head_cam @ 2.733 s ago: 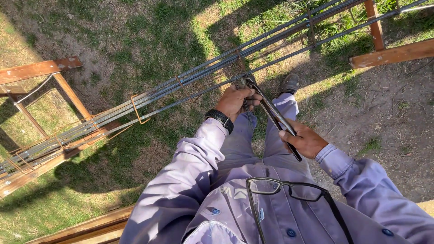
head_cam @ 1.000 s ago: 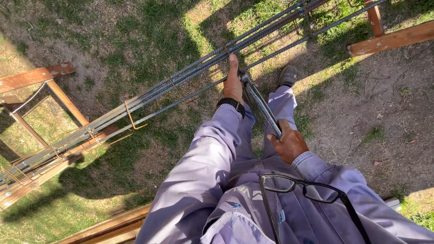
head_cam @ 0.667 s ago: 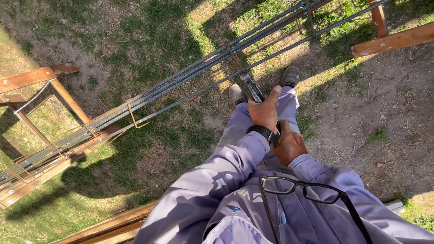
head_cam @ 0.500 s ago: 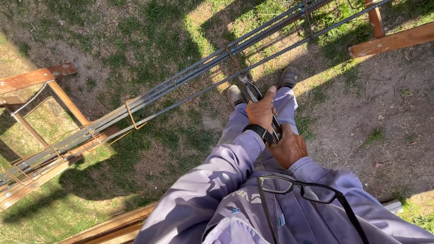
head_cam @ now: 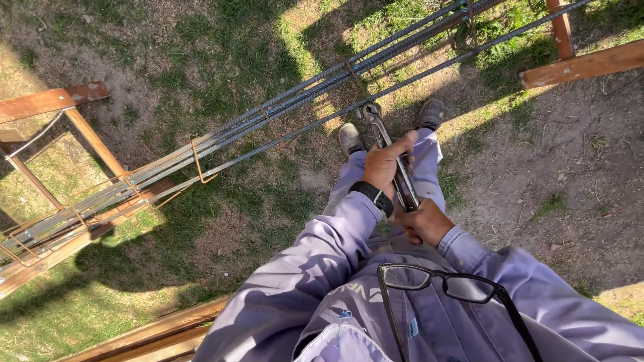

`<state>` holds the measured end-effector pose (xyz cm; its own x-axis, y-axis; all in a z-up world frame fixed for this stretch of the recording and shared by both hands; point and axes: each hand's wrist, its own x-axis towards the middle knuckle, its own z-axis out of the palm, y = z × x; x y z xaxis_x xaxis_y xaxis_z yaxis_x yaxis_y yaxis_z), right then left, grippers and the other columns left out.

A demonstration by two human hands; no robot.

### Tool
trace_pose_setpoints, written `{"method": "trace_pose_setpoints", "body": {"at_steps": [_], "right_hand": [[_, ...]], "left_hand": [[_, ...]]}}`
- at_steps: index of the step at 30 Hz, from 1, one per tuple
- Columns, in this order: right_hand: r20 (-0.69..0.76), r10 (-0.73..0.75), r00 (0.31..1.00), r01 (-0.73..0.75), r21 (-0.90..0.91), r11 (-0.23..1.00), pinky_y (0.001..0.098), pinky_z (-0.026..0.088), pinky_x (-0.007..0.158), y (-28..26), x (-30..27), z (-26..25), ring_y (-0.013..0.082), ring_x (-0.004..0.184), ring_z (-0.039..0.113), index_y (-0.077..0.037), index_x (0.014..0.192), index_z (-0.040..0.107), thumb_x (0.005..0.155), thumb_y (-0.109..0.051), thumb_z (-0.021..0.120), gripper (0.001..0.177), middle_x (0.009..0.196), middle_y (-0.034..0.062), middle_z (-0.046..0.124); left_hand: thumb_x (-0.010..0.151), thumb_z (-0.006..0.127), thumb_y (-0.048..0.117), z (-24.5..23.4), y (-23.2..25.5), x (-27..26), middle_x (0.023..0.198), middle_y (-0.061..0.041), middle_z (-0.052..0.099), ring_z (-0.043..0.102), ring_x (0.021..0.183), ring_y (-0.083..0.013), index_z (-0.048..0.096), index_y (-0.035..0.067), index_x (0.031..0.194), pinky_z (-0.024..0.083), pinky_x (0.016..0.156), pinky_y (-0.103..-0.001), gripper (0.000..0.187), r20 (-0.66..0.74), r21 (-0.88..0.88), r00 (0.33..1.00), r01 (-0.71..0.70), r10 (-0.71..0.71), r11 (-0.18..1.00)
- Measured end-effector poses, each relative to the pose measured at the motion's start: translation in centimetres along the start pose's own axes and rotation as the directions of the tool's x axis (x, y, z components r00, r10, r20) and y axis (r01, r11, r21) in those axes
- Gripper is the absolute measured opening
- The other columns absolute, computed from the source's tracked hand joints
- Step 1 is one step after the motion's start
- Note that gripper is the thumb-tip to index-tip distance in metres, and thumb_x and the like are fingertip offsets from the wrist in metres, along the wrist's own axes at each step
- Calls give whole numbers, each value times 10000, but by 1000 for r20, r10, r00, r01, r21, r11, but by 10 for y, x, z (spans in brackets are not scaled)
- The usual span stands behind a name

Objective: The person uses pliers to twist wire ties around a rebar cage structure, securing the intersecting steel bars. The task involves repeatedly wrapping wire and tightening it with the tool to fasten the framework together.

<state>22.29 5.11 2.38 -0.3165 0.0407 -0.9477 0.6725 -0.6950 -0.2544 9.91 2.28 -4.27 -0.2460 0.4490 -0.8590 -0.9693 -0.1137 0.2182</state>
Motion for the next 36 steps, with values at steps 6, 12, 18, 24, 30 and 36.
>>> {"method": "trace_pose_setpoints", "body": {"at_steps": [6, 12, 18, 24, 30, 36], "right_hand": [[-113, -331, 937, 103, -815, 570, 485, 595, 654, 27, 35, -27, 434, 880, 723, 175, 1347, 508, 830, -120, 710, 629, 881, 334, 697], [-223, -234, 946, 43, -631, 775, 442, 495, 647, 14, 4, -18, 288, 672, 657, -68, 822, 696, 679, -277, 837, 289, 669, 152, 658], [237, 73, 969, -170, 421, 891, 321, 506, 397, 15, -25, 18, 229, 463, 599, -41, 822, 593, 782, -61, 740, 153, 543, 80, 529], [192, 157, 969, -209, 290, 934, 278, 302, 324, 1, -23, 35, 64, 378, 305, -109, 718, 455, 914, -201, 673, 308, 549, -72, 251], [-33, 16, 999, -18, -60, 998, 365, 325, 300, 22, 18, 5, 190, 337, 392, -68, 651, 506, 861, -80, 630, 244, 486, 44, 392], [-243, -274, 931, 73, -608, 790, 479, 412, 515, 10, 15, 4, 318, 528, 599, 8, 642, 615, 781, -196, 601, 247, 531, 174, 542]], "left_hand": [[610, 963, 390, -29, -73, 66, 834, -143, 598, 672, 938, -324, 367, -68, 1326, 475, 878, -632, 1038, -337, 367, 936, 28, 104, 930], [732, 859, 201, 24, 16, -35, 509, 77, 426, 457, 405, -76, 528, 191, 650, 384, 415, -218, 341, -266, 112, 963, 65, -33, 992], [1001, 590, 217, -21, 23, -27, 607, 132, 262, 343, 500, 0, 403, 212, 756, 375, 568, -191, 308, 679, -298, 729, 385, -90, 874], [888, 758, 264, -28, 20, -16, 696, 27, 540, 618, 672, -113, 586, 145, 788, 540, 642, -263, 232, 328, -48, 925, 219, -192, 975], [746, 864, 498, 1, 5, -17, 706, -77, 660, 658, 762, -187, 173, -175, 1479, 527, 754, -388, 1212, -79, 667, 986, -56, 146, 743], [858, 762, 252, -2, -6, 9, 737, -106, 559, 607, 777, -178, 614, -53, 888, 462, 695, -286, 340, -154, 460, 979, -47, 132, 886]]}}
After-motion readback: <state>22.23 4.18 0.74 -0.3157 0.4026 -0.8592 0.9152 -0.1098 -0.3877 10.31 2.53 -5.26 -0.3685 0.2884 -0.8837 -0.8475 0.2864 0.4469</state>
